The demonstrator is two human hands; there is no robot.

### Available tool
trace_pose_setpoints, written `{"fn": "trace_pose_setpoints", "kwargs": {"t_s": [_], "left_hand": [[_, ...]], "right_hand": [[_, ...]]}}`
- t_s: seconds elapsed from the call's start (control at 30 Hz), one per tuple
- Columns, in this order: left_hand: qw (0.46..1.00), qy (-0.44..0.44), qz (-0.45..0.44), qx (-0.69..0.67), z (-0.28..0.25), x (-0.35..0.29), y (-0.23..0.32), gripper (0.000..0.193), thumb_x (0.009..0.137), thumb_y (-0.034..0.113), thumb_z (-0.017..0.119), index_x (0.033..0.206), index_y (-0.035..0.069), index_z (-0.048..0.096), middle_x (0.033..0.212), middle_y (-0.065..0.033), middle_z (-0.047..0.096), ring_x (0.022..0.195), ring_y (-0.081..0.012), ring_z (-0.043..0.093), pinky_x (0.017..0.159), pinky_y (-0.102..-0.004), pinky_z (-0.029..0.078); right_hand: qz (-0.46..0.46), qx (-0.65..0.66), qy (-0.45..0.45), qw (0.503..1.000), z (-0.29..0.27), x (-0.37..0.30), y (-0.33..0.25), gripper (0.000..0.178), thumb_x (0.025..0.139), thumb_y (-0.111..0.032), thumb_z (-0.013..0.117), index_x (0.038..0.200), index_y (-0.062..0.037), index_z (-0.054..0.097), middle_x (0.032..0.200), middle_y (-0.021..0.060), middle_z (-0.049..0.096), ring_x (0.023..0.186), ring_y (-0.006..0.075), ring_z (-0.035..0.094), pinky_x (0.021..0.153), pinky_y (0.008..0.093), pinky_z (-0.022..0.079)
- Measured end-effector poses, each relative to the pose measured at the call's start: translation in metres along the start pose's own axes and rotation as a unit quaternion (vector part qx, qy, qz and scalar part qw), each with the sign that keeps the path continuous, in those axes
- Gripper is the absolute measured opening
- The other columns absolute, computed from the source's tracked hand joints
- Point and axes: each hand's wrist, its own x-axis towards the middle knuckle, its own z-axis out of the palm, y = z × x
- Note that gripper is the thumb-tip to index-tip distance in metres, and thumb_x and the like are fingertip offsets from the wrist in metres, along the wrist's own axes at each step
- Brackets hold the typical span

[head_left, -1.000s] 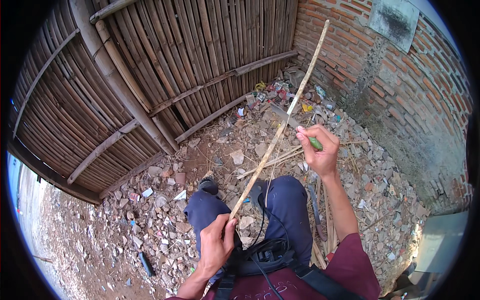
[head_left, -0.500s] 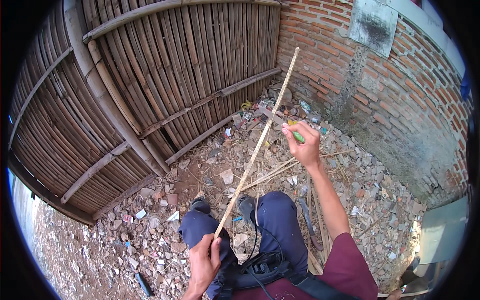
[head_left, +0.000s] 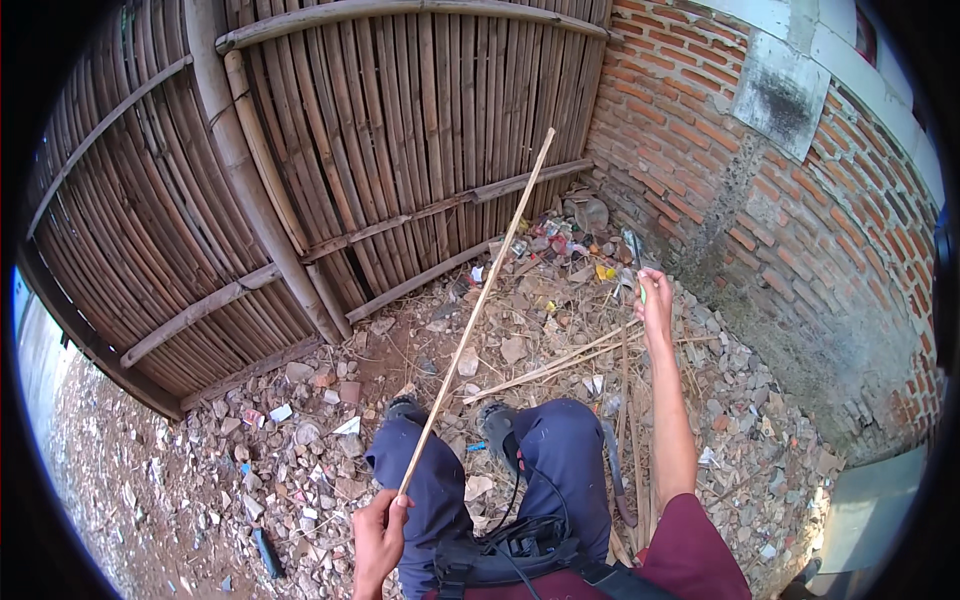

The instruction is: The person shaves a thin wooden rod by hand using a small knife and a machete. The person uses a smaller knife to whittle one end of the rod and then uses a larger machete-like blade to scrape down the length of the wood while holding it vertically.

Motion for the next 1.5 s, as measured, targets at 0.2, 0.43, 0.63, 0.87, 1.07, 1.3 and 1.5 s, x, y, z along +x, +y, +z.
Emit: {"fn": "trace_pose_setpoints", "kwargs": {"t_s": [0.2,0.43,0.63,0.87,1.07,1.3,1.5], "left_hand": [[0.959,-0.157,-0.117,-0.206,-0.007,0.016,-0.009,0.034,0.115,0.027,0.054,0.099,0.001,0.070,0.062,0.0056,0.047,0.053,-0.0033,0.038,0.049,-0.0254,0.028],[0.945,-0.219,-0.082,-0.231,0.015,0.038,0.000,0.034,0.117,0.029,0.051,0.102,0.002,0.067,0.067,0.0072,0.044,0.056,-0.0025,0.035,0.050,-0.0249,0.026],[0.985,-0.128,0.031,-0.108,0.023,0.045,0.011,0.027,0.111,0.023,0.061,0.101,0.001,0.072,0.065,0.0014,0.052,0.060,-0.0075,0.043,0.055,-0.0301,0.035],[0.988,-0.136,0.067,0.015,-0.001,0.052,0.015,0.028,0.108,0.023,0.060,0.123,0.000,0.066,0.094,-0.0107,0.067,0.084,-0.0220,0.064,0.078,-0.0364,0.051],[0.987,-0.095,0.085,0.099,-0.016,0.067,0.043,0.054,0.104,0.028,0.067,0.147,-0.001,0.051,0.130,-0.0220,0.061,0.118,-0.0362,0.061,0.108,-0.0461,0.047],[0.973,-0.042,0.211,0.089,0.030,0.109,0.088,0.043,0.108,0.028,0.064,0.141,0.002,0.055,0.110,-0.0116,0.068,0.101,-0.0240,0.067,0.088,-0.0381,0.054],[0.970,-0.205,0.089,-0.095,0.050,0.117,0.067,0.035,0.119,0.031,0.045,0.106,0.002,0.061,0.076,0.0042,0.046,0.066,-0.0058,0.042,0.058,-0.0259,0.038]], "right_hand": [[0.125,0.204,-0.109,0.965,0.060,-0.066,-0.020,0.032,0.102,-0.026,0.072,0.126,-0.0072,0.061,0.083,0.0008,0.063,0.045,0.0005,0.033,0.039,0.0203,0.022],[0.158,0.307,-0.277,0.896,0.117,-0.109,-0.077,0.053,0.106,-0.039,0.065,0.143,-0.0014,0.062,0.110,0.0090,0.076,0.044,-0.0009,0.028,0.039,0.0182,0.024],[0.153,0.349,-0.243,0.892,0.140,-0.115,-0.087,0.030,0.105,-0.026,0.073,0.127,-0.0062,0.070,0.116,0.0092,0.076,0.046,-0.0014,0.031,0.040,0.0182,0.024],[0.157,0.353,-0.245,0.889,0.145,-0.123,-0.087,0.029,0.103,-0.025,0.074,0.126,-0.0070,0.071,0.114,0.0096,0.077,0.047,-0.0016,0.031,0.040,0.0175,0.024],[0.149,0.353,-0.277,0.881,0.150,-0.132,-0.077,0.027,0.102,-0.024,0.074,0.124,-0.0070,0.071,0.114,0.0112,0.078,0.047,-0.0024,0.032,0.040,0.0172,0.025],[0.189,0.357,-0.303,0.863,0.157,-0.155,-0.080,0.027,0.104,-0.021,0.071,0.126,-0.0067,0.070,0.114,0.0120,0.078,0.046,-0.0026,0.031,0.041,0.0177,0.025],[0.134,0.260,-0.304,0.907,0.139,-0.160,-0.082,0.036,0.106,-0.018,0.065,0.135,0.0023,0.069,0.112,0.0154,0.078,0.047,-0.0034,0.031,0.042,0.0181,0.022]]}}
